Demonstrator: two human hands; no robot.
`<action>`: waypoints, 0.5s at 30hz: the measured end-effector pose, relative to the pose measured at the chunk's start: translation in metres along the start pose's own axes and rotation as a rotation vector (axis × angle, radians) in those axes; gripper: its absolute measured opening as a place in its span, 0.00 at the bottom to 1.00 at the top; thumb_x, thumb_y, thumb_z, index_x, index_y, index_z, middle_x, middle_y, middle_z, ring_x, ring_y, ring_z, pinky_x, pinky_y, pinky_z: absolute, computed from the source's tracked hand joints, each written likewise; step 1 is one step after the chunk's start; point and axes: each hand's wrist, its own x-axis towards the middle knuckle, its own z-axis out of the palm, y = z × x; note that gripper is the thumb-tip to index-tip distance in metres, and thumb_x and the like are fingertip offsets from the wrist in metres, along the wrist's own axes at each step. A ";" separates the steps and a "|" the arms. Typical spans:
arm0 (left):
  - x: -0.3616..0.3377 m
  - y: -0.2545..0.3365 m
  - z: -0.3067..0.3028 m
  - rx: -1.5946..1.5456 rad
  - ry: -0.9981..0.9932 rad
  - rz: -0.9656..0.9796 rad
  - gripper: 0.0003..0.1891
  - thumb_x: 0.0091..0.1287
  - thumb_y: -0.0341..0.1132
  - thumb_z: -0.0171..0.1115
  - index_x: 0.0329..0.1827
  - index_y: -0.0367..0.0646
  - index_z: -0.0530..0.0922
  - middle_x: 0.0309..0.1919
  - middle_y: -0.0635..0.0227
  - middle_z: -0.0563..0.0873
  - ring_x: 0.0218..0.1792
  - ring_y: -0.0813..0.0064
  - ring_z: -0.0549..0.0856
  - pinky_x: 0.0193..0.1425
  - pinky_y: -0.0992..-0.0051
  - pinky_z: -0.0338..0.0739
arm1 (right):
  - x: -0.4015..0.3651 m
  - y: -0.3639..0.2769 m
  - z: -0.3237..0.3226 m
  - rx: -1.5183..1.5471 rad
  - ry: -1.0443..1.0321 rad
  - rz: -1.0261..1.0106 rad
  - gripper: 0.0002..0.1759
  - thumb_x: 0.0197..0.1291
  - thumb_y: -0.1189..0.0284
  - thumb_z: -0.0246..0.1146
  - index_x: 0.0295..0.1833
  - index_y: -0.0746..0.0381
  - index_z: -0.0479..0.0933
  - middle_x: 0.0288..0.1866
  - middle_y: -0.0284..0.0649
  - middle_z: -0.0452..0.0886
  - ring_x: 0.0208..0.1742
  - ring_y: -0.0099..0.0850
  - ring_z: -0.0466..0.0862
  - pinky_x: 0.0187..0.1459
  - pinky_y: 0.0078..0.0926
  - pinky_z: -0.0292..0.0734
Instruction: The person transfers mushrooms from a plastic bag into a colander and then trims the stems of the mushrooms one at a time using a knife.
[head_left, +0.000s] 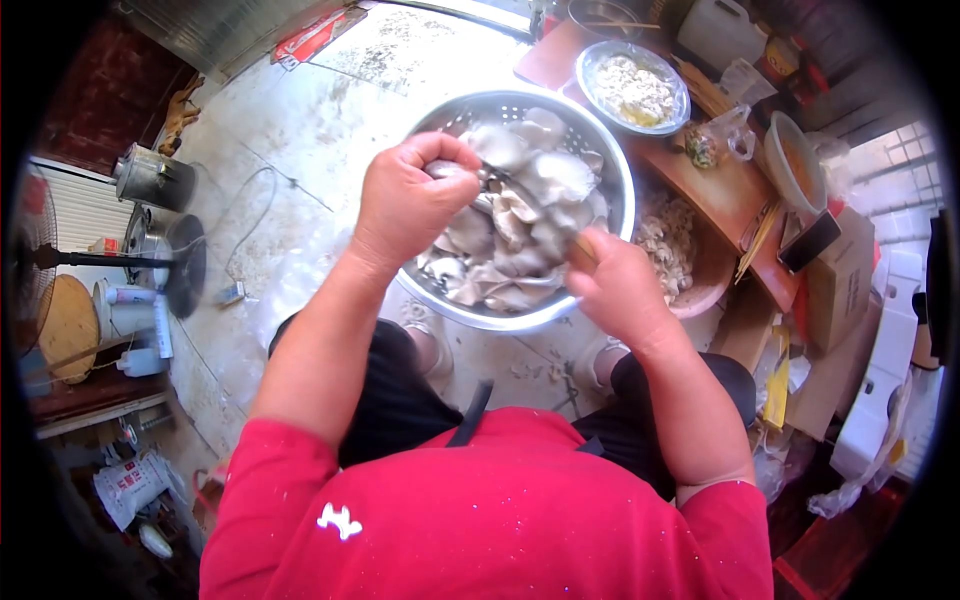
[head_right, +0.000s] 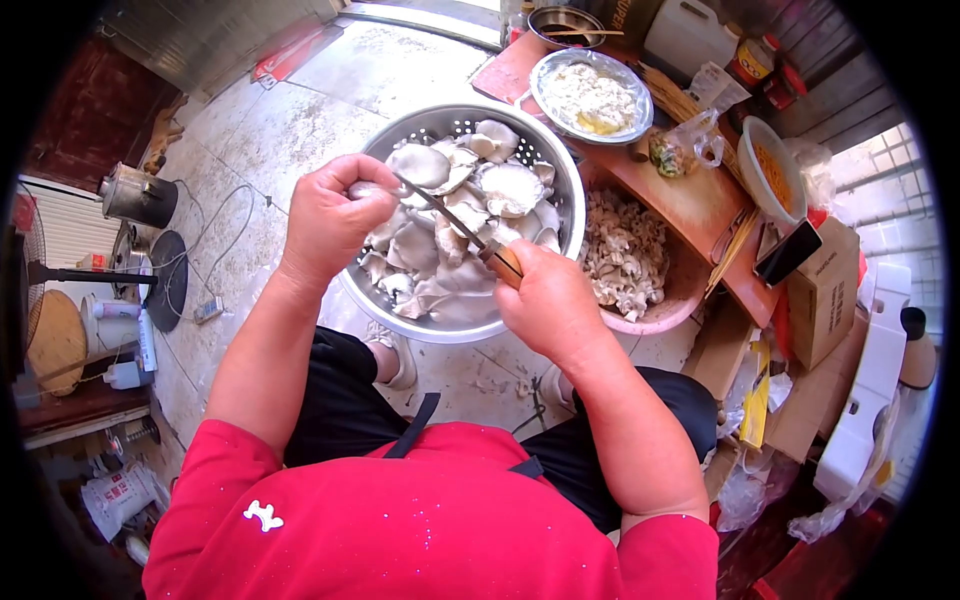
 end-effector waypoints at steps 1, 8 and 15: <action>-0.002 0.000 0.003 0.046 -0.012 0.043 0.06 0.53 0.26 0.62 0.33 0.39 0.84 0.24 0.78 0.81 0.24 0.92 0.74 0.29 0.87 0.68 | 0.001 0.000 0.002 0.021 -0.018 0.008 0.11 0.51 0.71 0.59 0.40 0.63 0.76 0.33 0.53 0.81 0.38 0.52 0.81 0.42 0.45 0.76; -0.005 -0.001 0.019 -0.038 -0.040 -0.023 0.06 0.55 0.25 0.63 0.36 0.39 0.83 0.26 0.76 0.82 0.27 0.89 0.77 0.32 0.86 0.72 | 0.005 -0.004 0.011 0.301 -0.053 0.095 0.11 0.51 0.72 0.59 0.40 0.65 0.79 0.32 0.51 0.82 0.35 0.45 0.83 0.42 0.36 0.77; 0.006 -0.014 0.013 -0.716 0.028 -0.238 0.06 0.60 0.23 0.62 0.39 0.39 0.78 0.35 0.63 0.86 0.30 0.74 0.85 0.39 0.76 0.83 | 0.002 -0.011 0.005 0.385 -0.077 0.119 0.13 0.53 0.72 0.63 0.43 0.67 0.80 0.31 0.42 0.83 0.32 0.27 0.80 0.36 0.27 0.75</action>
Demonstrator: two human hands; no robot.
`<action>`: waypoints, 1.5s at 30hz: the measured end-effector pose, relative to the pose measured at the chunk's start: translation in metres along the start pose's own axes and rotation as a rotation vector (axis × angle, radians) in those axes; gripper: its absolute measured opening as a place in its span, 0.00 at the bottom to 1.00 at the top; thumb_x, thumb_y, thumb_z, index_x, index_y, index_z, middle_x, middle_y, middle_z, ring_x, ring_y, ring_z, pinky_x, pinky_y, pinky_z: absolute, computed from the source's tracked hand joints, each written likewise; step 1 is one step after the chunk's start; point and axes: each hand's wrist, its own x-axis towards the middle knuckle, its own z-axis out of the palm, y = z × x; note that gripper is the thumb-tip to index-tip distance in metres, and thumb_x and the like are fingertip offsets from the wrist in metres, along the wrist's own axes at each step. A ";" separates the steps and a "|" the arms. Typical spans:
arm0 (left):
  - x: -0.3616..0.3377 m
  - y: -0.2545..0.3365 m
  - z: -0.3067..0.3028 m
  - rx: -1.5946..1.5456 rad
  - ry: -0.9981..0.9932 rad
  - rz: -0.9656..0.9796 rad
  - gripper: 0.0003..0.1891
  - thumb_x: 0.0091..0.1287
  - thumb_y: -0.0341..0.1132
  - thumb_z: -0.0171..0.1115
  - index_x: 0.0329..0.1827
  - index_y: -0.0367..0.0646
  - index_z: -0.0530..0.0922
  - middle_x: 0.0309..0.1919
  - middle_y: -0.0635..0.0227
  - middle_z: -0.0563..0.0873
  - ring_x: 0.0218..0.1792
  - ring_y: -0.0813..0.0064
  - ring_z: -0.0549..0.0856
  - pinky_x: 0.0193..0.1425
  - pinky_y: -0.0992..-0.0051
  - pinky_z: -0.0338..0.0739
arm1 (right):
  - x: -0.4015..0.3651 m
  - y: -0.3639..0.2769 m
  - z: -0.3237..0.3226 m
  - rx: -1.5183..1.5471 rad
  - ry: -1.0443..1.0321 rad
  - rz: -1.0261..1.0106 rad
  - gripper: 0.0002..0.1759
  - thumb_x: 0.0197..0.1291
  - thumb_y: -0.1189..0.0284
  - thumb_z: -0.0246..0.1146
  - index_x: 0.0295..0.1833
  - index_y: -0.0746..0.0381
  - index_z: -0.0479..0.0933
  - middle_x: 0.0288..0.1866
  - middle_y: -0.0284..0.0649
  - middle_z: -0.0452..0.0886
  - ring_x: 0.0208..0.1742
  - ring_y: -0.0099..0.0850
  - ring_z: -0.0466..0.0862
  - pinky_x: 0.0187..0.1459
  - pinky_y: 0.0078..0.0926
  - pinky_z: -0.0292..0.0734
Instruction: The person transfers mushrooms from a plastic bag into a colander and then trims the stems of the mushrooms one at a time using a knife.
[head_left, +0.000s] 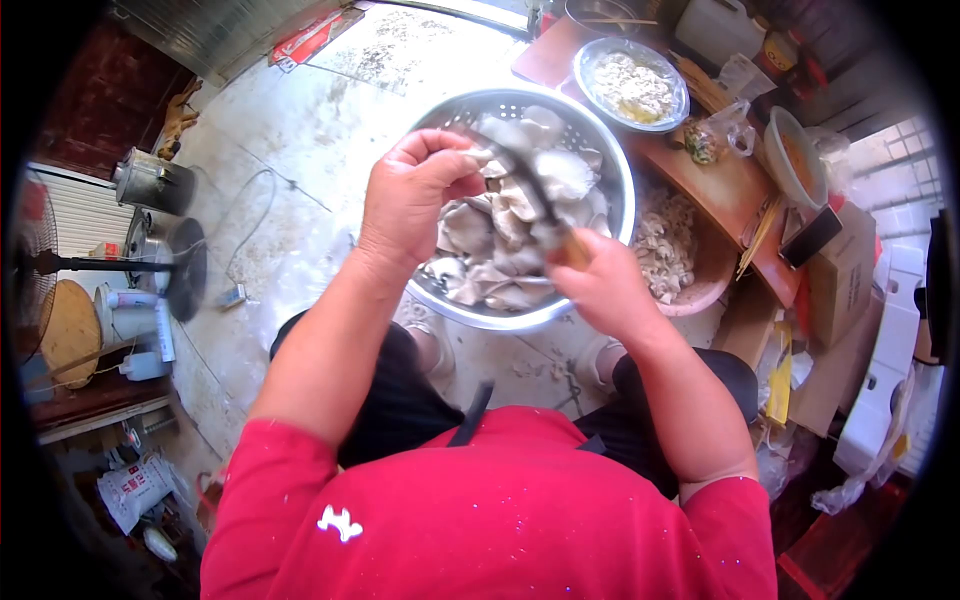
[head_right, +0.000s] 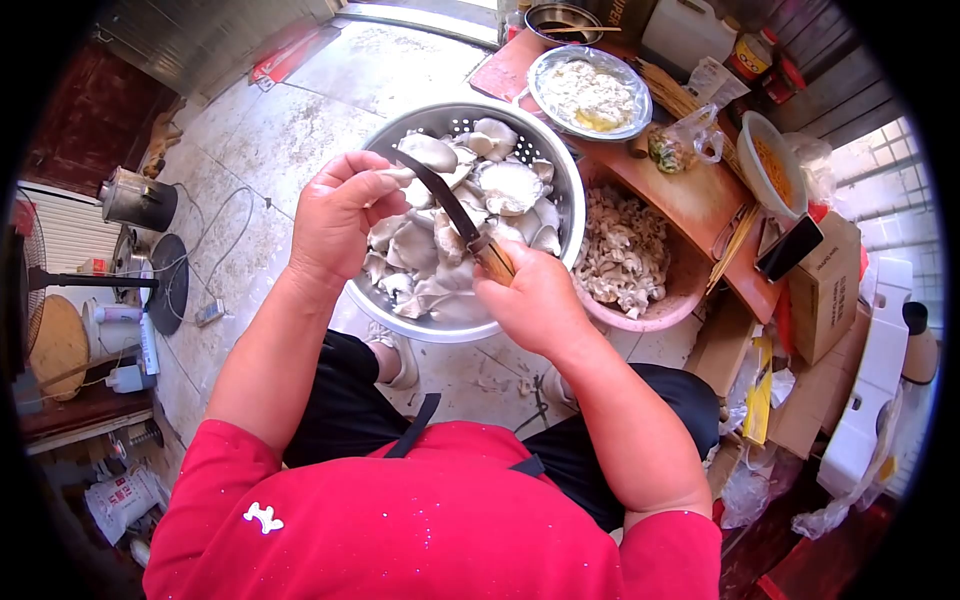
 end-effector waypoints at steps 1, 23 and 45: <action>0.001 0.000 -0.001 0.001 0.000 0.000 0.06 0.60 0.23 0.62 0.39 0.39 0.78 0.35 0.63 0.86 0.30 0.74 0.85 0.39 0.76 0.83 | 0.000 -0.002 -0.001 0.022 -0.034 0.040 0.13 0.53 0.72 0.63 0.43 0.67 0.80 0.31 0.41 0.82 0.32 0.26 0.79 0.36 0.27 0.74; 0.008 -0.016 -0.006 -0.393 0.041 -0.168 0.09 0.59 0.24 0.53 0.42 0.41 0.74 0.32 0.61 0.81 0.29 0.68 0.82 0.43 0.64 0.83 | -0.001 0.000 0.006 0.199 0.017 0.047 0.11 0.54 0.70 0.64 0.41 0.65 0.79 0.31 0.37 0.82 0.34 0.21 0.78 0.39 0.24 0.74; 0.009 -0.008 -0.006 -0.474 -0.158 -0.065 0.10 0.57 0.18 0.56 0.39 0.41 0.75 0.35 0.59 0.85 0.39 0.65 0.87 0.53 0.61 0.83 | -0.009 0.004 0.011 0.131 0.038 -0.027 0.12 0.54 0.69 0.63 0.41 0.66 0.79 0.29 0.44 0.82 0.32 0.29 0.81 0.38 0.29 0.75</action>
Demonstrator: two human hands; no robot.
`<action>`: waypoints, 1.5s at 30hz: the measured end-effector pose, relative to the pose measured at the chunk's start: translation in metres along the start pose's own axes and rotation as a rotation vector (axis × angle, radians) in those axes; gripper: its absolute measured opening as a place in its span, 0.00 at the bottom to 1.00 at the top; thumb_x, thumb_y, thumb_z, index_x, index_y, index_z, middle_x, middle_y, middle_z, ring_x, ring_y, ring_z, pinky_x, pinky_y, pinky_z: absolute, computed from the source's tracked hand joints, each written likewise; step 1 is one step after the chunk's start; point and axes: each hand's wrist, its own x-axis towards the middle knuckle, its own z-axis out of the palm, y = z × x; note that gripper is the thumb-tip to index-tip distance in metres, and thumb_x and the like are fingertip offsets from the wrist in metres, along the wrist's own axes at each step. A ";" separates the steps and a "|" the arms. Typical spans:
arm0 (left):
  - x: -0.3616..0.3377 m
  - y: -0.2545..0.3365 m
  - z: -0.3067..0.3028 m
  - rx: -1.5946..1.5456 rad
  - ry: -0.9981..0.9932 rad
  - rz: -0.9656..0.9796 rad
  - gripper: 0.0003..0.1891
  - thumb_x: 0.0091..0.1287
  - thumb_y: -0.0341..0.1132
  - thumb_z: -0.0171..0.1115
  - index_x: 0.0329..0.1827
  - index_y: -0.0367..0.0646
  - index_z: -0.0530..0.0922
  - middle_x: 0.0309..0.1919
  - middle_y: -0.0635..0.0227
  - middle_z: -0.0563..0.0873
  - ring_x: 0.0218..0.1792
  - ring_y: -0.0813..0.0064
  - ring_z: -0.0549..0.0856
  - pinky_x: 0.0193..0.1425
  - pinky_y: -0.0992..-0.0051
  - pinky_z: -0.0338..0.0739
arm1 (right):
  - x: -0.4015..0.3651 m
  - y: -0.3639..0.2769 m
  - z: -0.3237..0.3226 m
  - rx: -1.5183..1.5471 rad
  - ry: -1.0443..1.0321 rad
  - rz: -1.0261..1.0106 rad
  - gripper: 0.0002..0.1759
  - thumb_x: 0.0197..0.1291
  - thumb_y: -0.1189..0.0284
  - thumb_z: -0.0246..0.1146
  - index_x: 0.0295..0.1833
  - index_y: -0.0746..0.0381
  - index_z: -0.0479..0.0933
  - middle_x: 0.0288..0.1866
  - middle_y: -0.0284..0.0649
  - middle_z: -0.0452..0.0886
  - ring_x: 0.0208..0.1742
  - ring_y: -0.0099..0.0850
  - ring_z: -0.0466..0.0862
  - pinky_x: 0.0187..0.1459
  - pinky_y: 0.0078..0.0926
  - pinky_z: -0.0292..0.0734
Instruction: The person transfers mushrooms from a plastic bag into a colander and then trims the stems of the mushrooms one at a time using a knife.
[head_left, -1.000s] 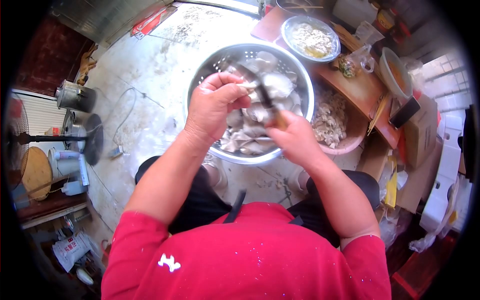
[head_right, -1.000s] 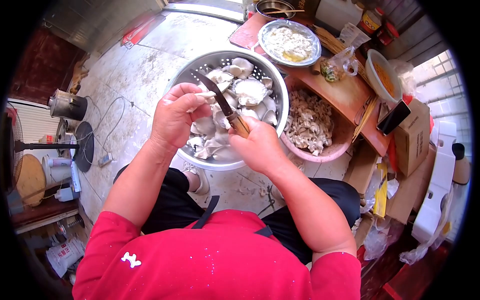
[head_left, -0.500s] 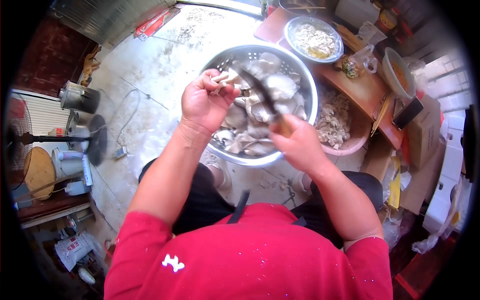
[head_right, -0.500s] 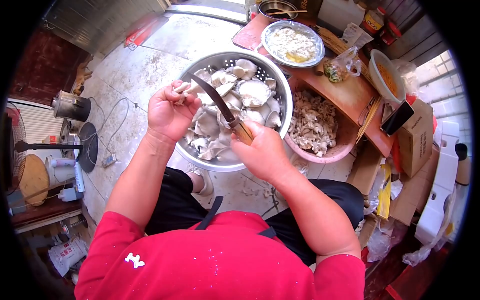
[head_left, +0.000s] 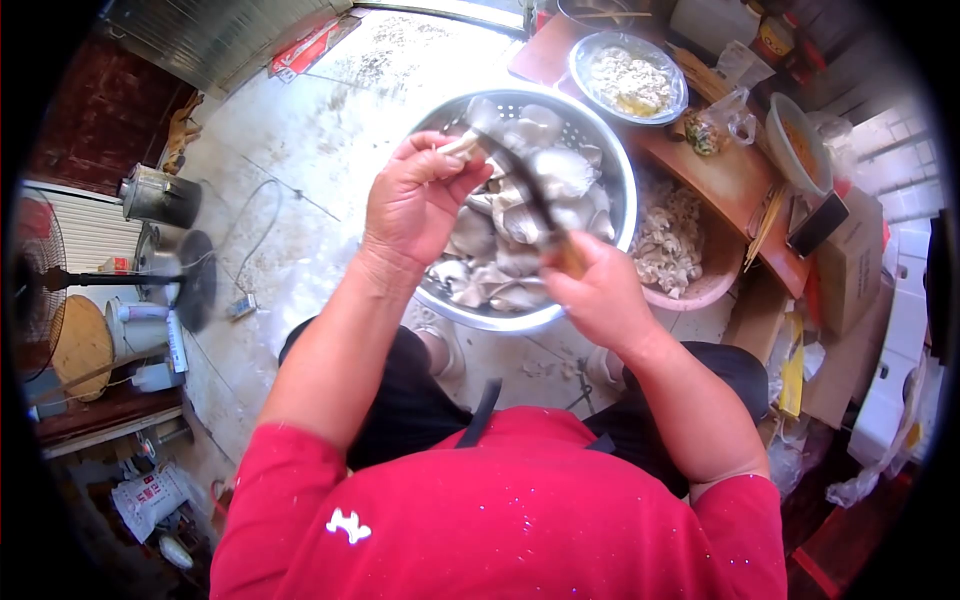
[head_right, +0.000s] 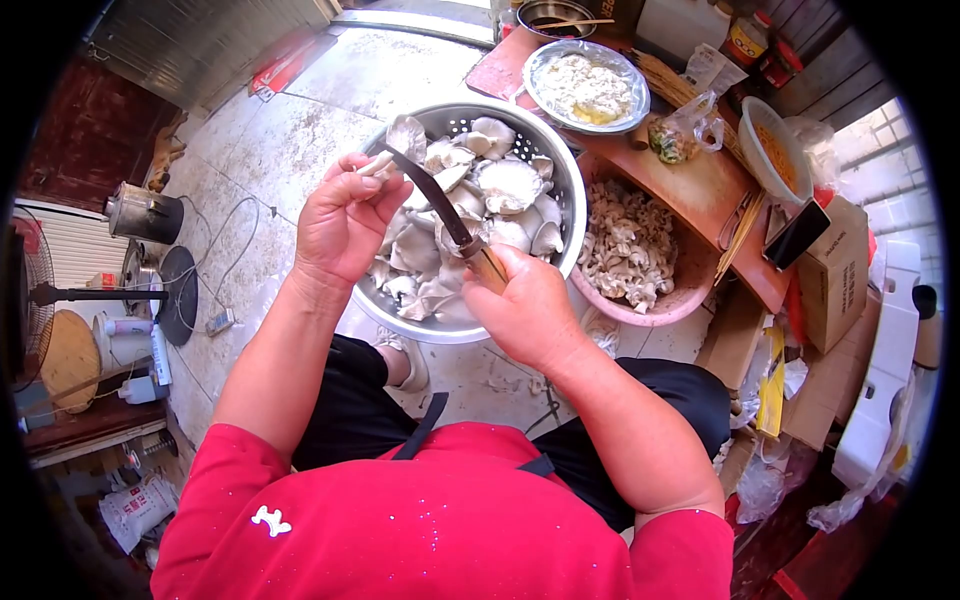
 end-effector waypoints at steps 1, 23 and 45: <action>0.000 0.000 0.002 0.001 0.003 0.009 0.09 0.57 0.17 0.58 0.38 0.40 0.76 0.35 0.59 0.85 0.39 0.63 0.87 0.52 0.60 0.83 | 0.000 0.000 0.000 0.005 0.003 -0.002 0.12 0.55 0.69 0.63 0.42 0.66 0.79 0.30 0.44 0.82 0.32 0.29 0.81 0.38 0.30 0.76; -0.007 -0.018 0.010 0.161 0.024 -0.149 0.11 0.56 0.18 0.58 0.41 0.40 0.76 0.37 0.59 0.85 0.38 0.66 0.87 0.49 0.65 0.85 | 0.008 0.000 0.000 -0.085 0.041 0.013 0.12 0.53 0.69 0.61 0.41 0.64 0.78 0.33 0.52 0.82 0.36 0.47 0.83 0.40 0.38 0.76; -0.003 -0.006 0.002 0.197 0.171 -0.077 0.15 0.55 0.19 0.58 0.46 0.40 0.72 0.39 0.59 0.82 0.37 0.66 0.85 0.45 0.67 0.84 | 0.010 0.008 -0.002 -0.019 0.049 0.033 0.10 0.53 0.70 0.62 0.39 0.64 0.79 0.30 0.47 0.83 0.33 0.36 0.84 0.40 0.32 0.77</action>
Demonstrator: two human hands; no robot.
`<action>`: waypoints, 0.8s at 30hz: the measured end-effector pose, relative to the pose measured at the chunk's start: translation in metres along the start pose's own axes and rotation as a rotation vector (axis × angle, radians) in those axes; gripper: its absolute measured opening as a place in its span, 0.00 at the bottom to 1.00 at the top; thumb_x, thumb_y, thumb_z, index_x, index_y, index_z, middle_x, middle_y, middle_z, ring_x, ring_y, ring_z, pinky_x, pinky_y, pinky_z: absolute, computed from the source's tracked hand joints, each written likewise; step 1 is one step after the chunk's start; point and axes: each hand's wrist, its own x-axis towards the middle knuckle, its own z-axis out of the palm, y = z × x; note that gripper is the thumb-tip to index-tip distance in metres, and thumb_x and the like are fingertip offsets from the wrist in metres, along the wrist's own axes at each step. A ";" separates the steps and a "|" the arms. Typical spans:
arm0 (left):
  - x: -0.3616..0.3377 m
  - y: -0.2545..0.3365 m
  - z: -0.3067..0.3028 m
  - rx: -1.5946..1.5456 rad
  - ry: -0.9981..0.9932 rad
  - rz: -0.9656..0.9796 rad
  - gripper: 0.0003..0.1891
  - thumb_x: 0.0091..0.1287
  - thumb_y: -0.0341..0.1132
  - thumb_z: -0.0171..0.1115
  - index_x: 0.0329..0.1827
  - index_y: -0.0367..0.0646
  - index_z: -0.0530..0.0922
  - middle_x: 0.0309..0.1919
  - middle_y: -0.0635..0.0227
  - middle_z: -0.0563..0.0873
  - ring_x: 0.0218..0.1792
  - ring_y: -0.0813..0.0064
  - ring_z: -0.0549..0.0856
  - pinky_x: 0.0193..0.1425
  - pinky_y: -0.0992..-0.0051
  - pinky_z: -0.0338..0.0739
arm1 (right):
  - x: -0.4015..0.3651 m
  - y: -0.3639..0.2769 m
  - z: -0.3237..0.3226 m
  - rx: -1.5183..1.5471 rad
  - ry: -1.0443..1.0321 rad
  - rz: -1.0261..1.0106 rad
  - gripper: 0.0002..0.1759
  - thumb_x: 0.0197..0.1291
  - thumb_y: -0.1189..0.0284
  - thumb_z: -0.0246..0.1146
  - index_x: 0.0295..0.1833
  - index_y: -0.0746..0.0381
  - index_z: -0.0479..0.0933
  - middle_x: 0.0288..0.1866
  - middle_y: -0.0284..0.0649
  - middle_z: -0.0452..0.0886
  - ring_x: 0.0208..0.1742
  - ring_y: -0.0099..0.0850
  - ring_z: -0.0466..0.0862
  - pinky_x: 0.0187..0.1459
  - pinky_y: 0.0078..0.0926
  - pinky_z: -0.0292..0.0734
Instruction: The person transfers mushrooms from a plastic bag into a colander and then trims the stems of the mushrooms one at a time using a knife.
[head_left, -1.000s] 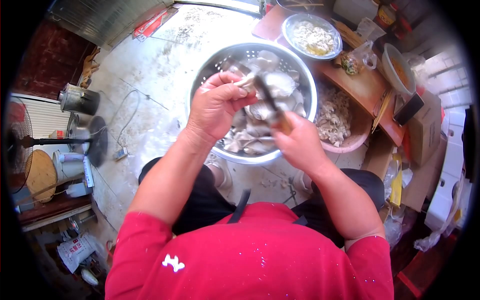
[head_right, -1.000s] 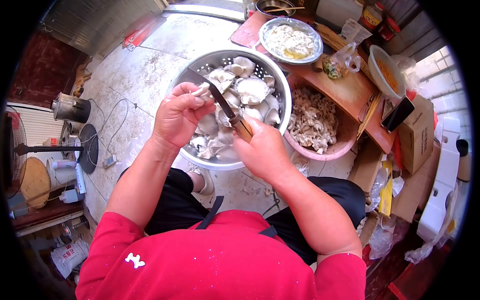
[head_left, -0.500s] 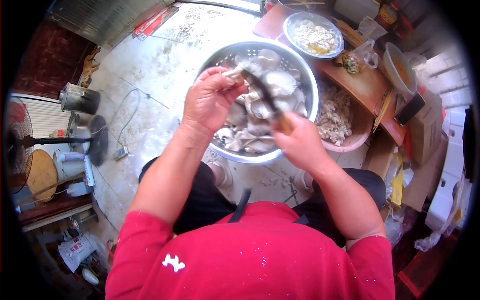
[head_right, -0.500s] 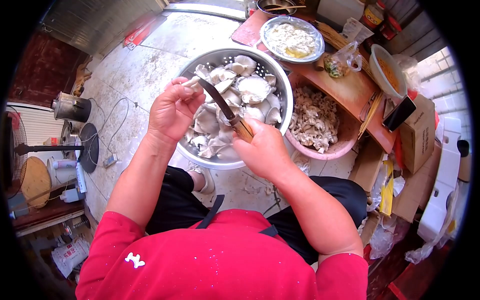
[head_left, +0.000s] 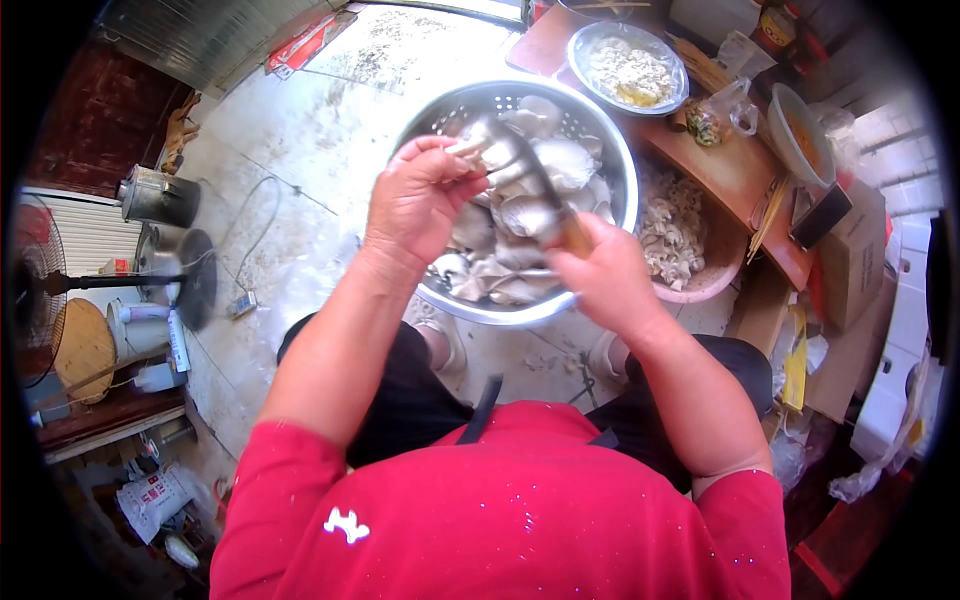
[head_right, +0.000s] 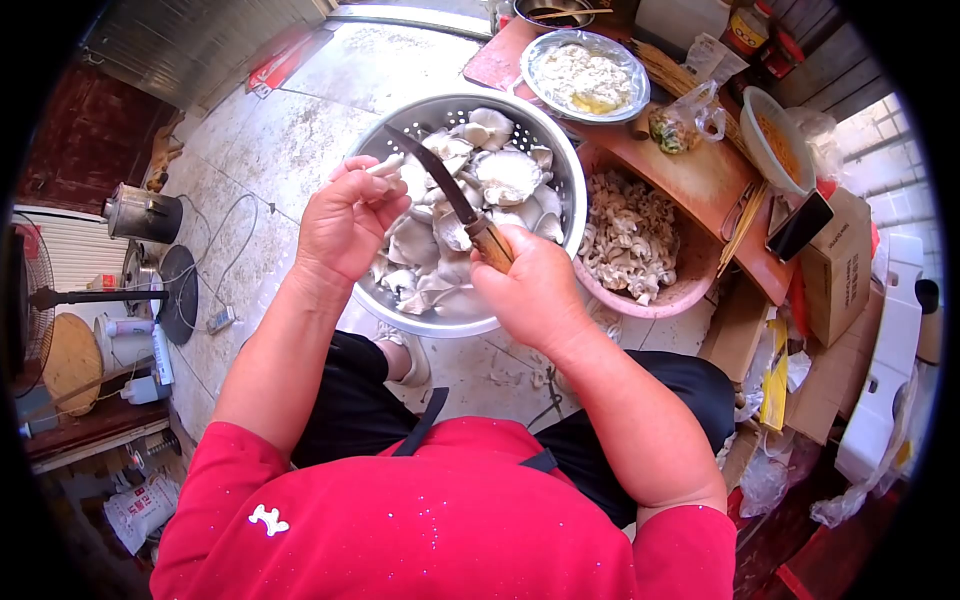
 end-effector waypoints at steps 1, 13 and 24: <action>0.000 0.001 0.000 -0.001 0.018 0.013 0.15 0.55 0.19 0.58 0.46 0.40 0.72 0.39 0.59 0.82 0.38 0.67 0.85 0.45 0.67 0.84 | 0.001 0.000 -0.001 0.023 0.020 -0.014 0.09 0.53 0.71 0.62 0.39 0.65 0.79 0.30 0.44 0.83 0.33 0.31 0.83 0.39 0.29 0.77; -0.006 -0.039 0.061 0.282 -0.271 -0.048 0.25 0.62 0.29 0.63 0.63 0.31 0.70 0.48 0.58 0.82 0.46 0.73 0.83 0.56 0.75 0.77 | -0.021 -0.027 -0.024 0.424 0.113 -0.103 0.06 0.59 0.78 0.64 0.42 0.63 0.77 0.31 0.26 0.78 0.31 0.13 0.74 0.33 0.14 0.70; -0.007 -0.049 0.090 0.106 -0.293 -0.005 0.17 0.59 0.25 0.60 0.52 0.35 0.77 0.45 0.64 0.83 0.45 0.74 0.83 0.52 0.75 0.78 | -0.027 -0.028 -0.039 0.386 0.163 -0.281 0.08 0.60 0.82 0.64 0.44 0.63 0.76 0.34 0.27 0.76 0.32 0.13 0.72 0.34 0.12 0.67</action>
